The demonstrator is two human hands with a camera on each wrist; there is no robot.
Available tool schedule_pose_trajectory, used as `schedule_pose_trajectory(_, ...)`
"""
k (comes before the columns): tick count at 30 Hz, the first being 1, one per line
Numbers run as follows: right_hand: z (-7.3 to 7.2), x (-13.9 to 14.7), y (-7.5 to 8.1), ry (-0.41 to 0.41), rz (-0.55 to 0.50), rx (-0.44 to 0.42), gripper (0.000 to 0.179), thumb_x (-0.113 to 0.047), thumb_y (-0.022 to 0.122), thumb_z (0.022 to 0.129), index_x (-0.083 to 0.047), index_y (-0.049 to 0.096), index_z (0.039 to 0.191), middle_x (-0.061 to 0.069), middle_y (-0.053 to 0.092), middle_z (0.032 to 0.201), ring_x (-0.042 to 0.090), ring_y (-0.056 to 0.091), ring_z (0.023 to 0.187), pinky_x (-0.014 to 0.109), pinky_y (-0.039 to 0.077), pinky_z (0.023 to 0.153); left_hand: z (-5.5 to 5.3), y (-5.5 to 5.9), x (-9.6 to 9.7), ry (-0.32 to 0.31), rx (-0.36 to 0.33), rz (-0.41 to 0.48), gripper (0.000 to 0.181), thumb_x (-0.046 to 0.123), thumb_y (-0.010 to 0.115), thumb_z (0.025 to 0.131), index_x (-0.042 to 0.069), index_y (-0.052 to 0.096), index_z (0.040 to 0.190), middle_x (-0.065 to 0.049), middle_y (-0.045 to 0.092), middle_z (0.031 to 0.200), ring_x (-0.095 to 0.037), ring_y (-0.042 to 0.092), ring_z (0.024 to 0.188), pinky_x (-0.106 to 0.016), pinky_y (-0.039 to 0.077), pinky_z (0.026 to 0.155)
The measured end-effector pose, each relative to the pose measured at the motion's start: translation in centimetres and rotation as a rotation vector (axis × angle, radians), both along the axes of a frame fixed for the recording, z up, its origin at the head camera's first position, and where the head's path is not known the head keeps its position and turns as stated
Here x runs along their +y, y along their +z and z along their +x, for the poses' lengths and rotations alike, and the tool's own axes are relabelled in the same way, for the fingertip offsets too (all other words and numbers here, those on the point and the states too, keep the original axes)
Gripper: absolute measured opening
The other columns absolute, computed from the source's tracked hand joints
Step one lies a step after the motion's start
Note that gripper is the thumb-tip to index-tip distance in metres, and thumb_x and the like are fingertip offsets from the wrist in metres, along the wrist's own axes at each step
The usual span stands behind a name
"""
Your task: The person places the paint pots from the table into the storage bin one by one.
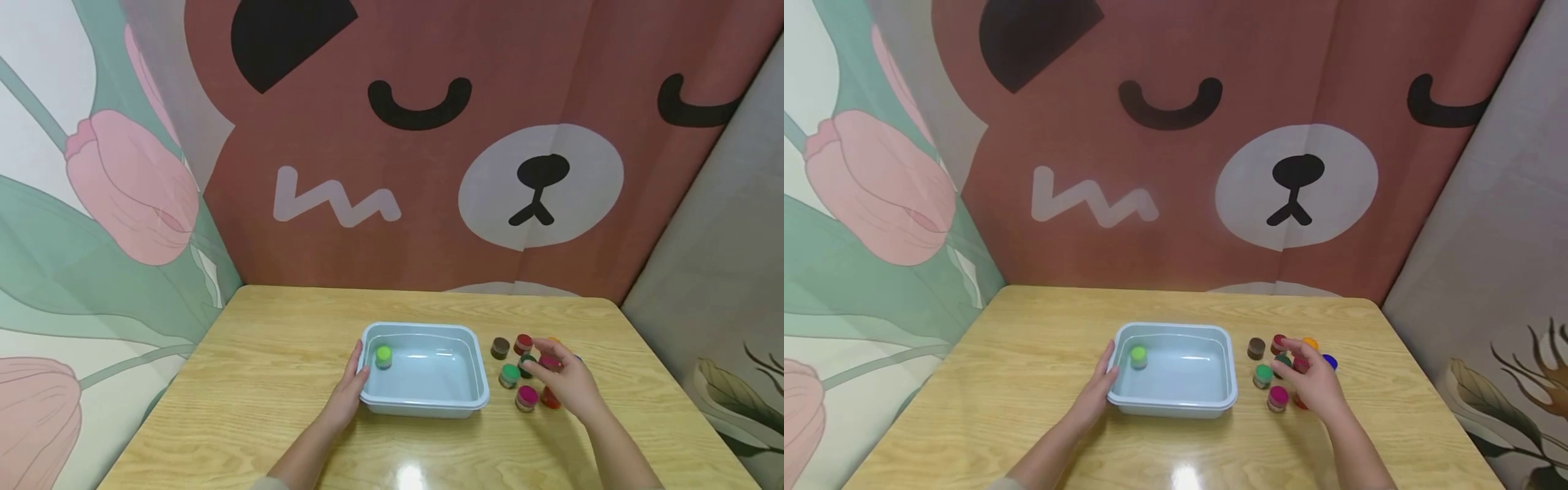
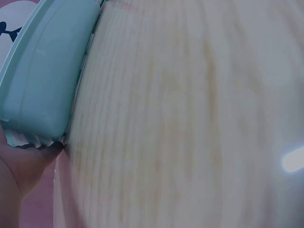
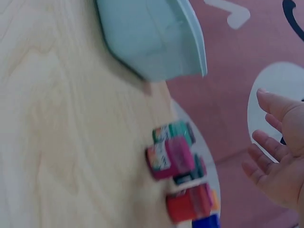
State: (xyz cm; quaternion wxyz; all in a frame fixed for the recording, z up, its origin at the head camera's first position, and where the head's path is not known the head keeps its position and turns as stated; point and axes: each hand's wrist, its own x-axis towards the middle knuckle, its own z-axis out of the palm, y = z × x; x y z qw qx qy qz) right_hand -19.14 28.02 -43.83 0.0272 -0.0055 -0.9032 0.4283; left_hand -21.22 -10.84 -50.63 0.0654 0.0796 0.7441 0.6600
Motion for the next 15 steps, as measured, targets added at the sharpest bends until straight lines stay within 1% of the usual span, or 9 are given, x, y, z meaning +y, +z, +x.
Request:
schedule_pose_trajectory(1,0.1,0.3,-0.2,-0.002,0.003,0.000,0.064,-0.040,0.062,0.095,-0.002,0.043,0.144,0.026,0.046,0.144,0.045,0.044,0.131,0.059,0.044,0.103,0.0,0.0,0.0,0.000,-0.002,0.002,0.060,0.020,0.035,0.106,0.016,0.007,0.159,-0.017,0.004,0.165,-0.043,0.000,0.151,-0.066,0.000,0.118)
schedule_pose_trajectory(2,0.3,0.6,-0.4,-0.007,0.013,0.001,0.062,-0.038,0.062,0.096,-0.002,0.043,0.143,0.026,0.046,0.144,0.044,0.045,0.130,0.056,0.045,0.102,0.0,0.0,0.0,0.000,-0.003,0.003,0.060,0.020,0.035,0.106,0.016,0.007,0.159,-0.018,0.004,0.165,-0.044,0.000,0.151,-0.066,0.000,0.118)
schedule_pose_trajectory(4,0.5,1.0,-0.9,-0.013,0.008,0.007,0.060,-0.032,0.063,0.096,0.000,0.044,0.142,0.026,0.045,0.145,0.044,0.044,0.130,0.055,0.044,0.103,0.1,0.0,0.0,0.000,-0.005,0.007,0.060,0.019,0.034,0.106,0.016,0.007,0.159,-0.018,0.004,0.165,-0.044,0.000,0.151,-0.066,0.000,0.118)
schedule_pose_trajectory(7,0.8,1.8,-1.6,-0.039,0.010,-0.004,0.060,-0.031,0.064,0.095,0.001,0.044,0.142,0.027,0.044,0.145,0.043,0.043,0.130,0.055,0.043,0.104,0.1,0.0,0.0,0.003,-0.006,0.004,0.060,0.020,0.034,0.106,0.017,0.007,0.159,-0.018,0.004,0.165,-0.044,0.000,0.151,-0.066,0.001,0.118)
schedule_pose_trajectory(9,0.9,2.3,-2.1,-0.059,0.000,-0.032,0.062,-0.032,0.065,0.095,0.001,0.042,0.143,0.028,0.042,0.146,0.044,0.042,0.131,0.057,0.043,0.105,0.1,0.1,0.1,0.004,-0.005,-0.001,0.060,0.020,0.035,0.106,0.017,0.007,0.159,-0.017,0.004,0.165,-0.044,0.000,0.151,-0.067,0.000,0.118)
schedule_pose_trajectory(11,0.9,2.8,-2.7,-0.081,0.009,-0.061,0.064,-0.034,0.064,0.095,0.001,0.041,0.144,0.028,0.041,0.147,0.043,0.042,0.131,0.056,0.043,0.105,0.1,0.1,0.1,0.004,-0.004,-0.008,0.060,0.021,0.035,0.106,0.017,0.007,0.159,-0.017,0.004,0.165,-0.044,-0.001,0.151,-0.067,0.000,0.118)
schedule_pose_trajectory(15,0.9,3.6,-3.8,-0.105,-0.011,-0.102,0.066,-0.033,0.064,0.095,0.002,0.039,0.145,0.029,0.038,0.149,0.042,0.041,0.132,0.054,0.044,0.105,0.0,0.1,0.1,0.004,-0.002,-0.009,0.060,0.020,0.035,0.106,0.017,0.007,0.159,-0.017,0.004,0.165,-0.044,-0.001,0.151,-0.067,0.000,0.118)
